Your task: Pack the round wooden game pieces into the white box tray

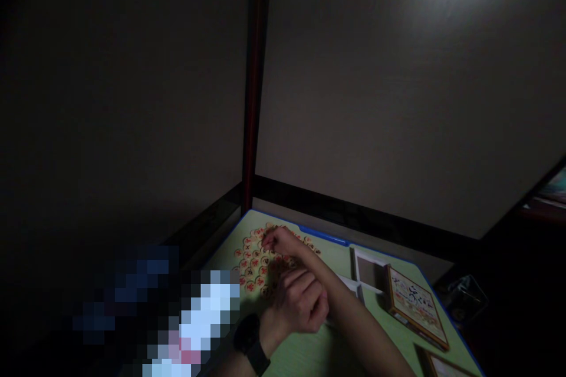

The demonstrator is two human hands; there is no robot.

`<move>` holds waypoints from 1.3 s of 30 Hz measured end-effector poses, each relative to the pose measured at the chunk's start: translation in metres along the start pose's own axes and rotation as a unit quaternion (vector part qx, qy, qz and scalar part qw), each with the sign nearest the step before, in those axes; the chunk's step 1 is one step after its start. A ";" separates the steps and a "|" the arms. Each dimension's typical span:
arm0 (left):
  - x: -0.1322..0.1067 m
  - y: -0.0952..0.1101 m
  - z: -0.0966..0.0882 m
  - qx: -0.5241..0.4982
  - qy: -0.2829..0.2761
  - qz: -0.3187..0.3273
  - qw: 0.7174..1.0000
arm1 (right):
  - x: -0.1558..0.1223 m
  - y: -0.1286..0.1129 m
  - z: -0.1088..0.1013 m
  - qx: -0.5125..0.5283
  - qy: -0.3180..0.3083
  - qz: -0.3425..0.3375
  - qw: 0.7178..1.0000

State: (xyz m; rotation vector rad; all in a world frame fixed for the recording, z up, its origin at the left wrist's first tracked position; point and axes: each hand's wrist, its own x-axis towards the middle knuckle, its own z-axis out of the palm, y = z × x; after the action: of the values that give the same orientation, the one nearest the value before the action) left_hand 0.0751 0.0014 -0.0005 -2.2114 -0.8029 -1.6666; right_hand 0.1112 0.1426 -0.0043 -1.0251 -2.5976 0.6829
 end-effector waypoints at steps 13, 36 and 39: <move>-0.001 -0.001 0.001 -0.001 -0.013 0.000 1.000 | -0.001 -0.016 -0.011 -0.031 0.010 -0.011 0.999; 0.000 -0.001 -0.002 0.003 -0.014 -0.002 1.000 | 0.010 -0.013 -0.004 -0.063 -0.008 0.004 0.998; -0.001 -0.001 -0.002 0.006 -0.013 -0.004 1.000 | 0.012 -0.005 -0.005 -0.049 -0.018 0.003 0.999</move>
State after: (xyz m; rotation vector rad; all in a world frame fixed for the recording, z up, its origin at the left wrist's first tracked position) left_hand 0.0732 0.0011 -0.0007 -2.2296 -0.8284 -1.6356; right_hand 0.1017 0.1496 0.0029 -1.0584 -2.6850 0.5856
